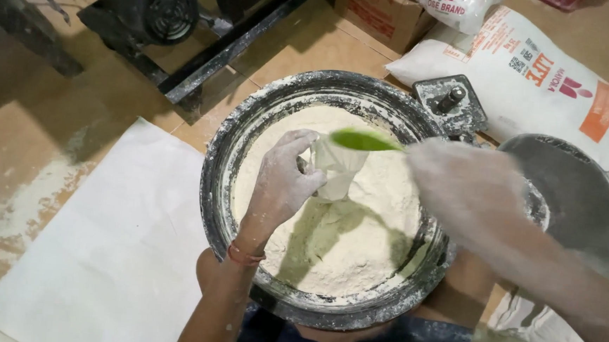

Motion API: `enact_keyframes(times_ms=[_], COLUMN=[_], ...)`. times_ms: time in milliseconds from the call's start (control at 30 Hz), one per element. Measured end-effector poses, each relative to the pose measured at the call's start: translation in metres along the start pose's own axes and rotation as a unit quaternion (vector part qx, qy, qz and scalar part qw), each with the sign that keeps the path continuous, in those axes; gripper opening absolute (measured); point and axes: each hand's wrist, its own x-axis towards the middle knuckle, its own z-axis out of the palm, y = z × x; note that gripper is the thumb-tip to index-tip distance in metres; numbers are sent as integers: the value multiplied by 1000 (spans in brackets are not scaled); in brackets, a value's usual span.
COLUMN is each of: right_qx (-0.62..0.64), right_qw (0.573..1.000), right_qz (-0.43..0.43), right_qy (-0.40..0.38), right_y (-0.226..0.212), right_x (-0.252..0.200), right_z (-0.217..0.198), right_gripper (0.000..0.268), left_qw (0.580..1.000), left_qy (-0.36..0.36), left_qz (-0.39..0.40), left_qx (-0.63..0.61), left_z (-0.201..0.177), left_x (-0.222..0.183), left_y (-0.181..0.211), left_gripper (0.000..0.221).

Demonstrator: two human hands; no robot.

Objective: Filling and packaging small plastic bags with white powder from a large container using a scoop

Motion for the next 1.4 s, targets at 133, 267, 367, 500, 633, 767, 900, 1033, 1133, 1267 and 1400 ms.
enact_keyframes(times_ms=[133,267,367,500,633,767,900,1033,1133,1267,1400], right_qx=[84,142,221,173,147,125,48,94,114,239,201], right_qw=[973,986,955,949,951,968,988,986,986,968,940], right_qz=[180,73,-119,-194,-191,-140,-93,-93,-79,-66,-183], right_qy=[-114,-54,157,180,192,165,117,97,87,34,206], right_y=[2,-4,-11,-2,11,26,37,41,46,51,64], right_x=[-10,10,40,93,102,94,79,56,53,55,54], right_z=[-32,14,49,126,111,59,0,-37,-46,-47,-38], right_gripper=[16,56,61,31,37,32,40,24,15,22,16], left_qw=[1000,998,989,949,849,809,784,799,815,807,823], left_qy=[-8,-41,-76,-156,-237,-159,-132,-121,-143,-139,-175], left_qz=[-3,10,23,99,51,218,256,285,271,303,331], left_qx=[5,45,122,257,470,523,550,515,491,487,426], left_z=[-1,-3,-2,-15,-39,-57,-69,-75,-79,-77,-84], left_x=[-2,-3,-2,1,15,42,55,55,46,37,47], left_y=[5,14,16,25,47,44,75,80,105,124,123], left_gripper=[59,59,54,27,19,6,4,10,8,8,17])
